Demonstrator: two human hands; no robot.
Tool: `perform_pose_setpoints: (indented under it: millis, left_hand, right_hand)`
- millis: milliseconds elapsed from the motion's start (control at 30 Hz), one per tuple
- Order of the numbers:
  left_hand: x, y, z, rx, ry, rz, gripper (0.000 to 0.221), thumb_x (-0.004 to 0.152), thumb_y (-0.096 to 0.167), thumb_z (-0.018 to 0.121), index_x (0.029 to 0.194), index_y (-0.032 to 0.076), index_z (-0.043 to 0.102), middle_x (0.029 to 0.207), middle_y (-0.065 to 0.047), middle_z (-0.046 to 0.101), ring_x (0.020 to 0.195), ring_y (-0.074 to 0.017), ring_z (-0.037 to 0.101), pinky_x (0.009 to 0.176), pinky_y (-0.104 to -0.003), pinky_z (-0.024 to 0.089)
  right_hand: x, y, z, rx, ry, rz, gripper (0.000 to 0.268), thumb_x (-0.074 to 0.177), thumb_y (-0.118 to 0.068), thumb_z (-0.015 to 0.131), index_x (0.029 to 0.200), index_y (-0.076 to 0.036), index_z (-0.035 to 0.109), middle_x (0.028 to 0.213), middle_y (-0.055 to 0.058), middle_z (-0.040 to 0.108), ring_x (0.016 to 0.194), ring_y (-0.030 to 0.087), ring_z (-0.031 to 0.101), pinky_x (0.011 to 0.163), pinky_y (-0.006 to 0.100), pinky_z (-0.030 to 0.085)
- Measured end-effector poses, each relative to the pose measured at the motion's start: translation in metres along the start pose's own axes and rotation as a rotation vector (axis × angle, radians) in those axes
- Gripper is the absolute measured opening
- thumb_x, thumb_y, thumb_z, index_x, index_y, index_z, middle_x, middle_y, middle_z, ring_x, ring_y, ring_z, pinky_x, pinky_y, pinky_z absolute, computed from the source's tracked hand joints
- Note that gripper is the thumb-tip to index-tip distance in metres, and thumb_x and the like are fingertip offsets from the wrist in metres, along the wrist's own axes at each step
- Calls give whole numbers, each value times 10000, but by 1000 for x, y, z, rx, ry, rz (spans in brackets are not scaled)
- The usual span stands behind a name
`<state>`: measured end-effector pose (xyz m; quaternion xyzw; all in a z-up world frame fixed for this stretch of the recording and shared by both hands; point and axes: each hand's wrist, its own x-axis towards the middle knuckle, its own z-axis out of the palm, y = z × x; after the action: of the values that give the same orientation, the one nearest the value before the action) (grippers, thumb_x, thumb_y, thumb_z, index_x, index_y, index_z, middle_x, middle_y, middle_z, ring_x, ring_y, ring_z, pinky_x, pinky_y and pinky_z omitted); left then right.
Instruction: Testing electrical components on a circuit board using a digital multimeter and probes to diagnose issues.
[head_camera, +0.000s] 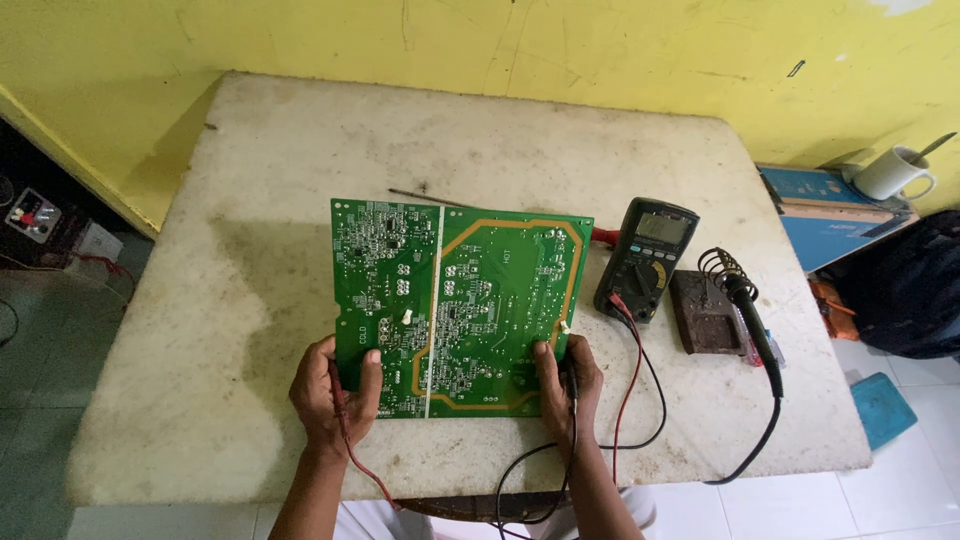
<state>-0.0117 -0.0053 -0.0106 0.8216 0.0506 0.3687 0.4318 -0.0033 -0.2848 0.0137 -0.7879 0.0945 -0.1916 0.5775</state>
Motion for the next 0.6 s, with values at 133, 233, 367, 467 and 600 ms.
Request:
perform_pose_setpoints:
  millis: [133,233,367,467,600]
  left_hand:
    - [0,1,-1,-10,-10,-26,356,876,331,728,1080,52,645,916,-72,713,738,-222,662,653,-344,520]
    - [1,1,-2,-31,10,45,311,902,318,721,1066,62,653,896,-58,687,735,-202,624,654,-327,500]
    - [-2,-3,0,16,-10,15,332,887,330,734,1071,63,658,917,-71,689,757,-232,643,670,-349,507]
    - [-3,-2,2,6,-11,-30,338,876,328,744,1075,68,662,914,-66,690,745,-216,641,663,-337,508]
    - [1,1,0,-17,-21,-46,350,882,337,731,1106,73,677,957,-68,732,785,-212,680,696,-333,534]
  right_hand:
    - [-1,0,-1,-11,-7,-2,300,940,-364,673,841,-99,572,685,-31,466,646,83,399,540,277,337]
    - [-1,3,0,-85,39,-50,273,922,-370,685,885,-104,638,666,-25,557,608,75,449,520,274,370]
    - [-2,14,-1,-129,84,-106,299,918,-359,699,799,-128,550,609,-49,432,549,63,362,488,275,307]
    - [-1,14,-2,-113,82,-114,339,921,-360,702,768,-133,502,611,-48,366,564,66,329,495,276,273]
    - [-1,10,1,-70,86,-73,268,911,-330,717,796,-122,591,614,-46,451,576,68,388,510,270,332]
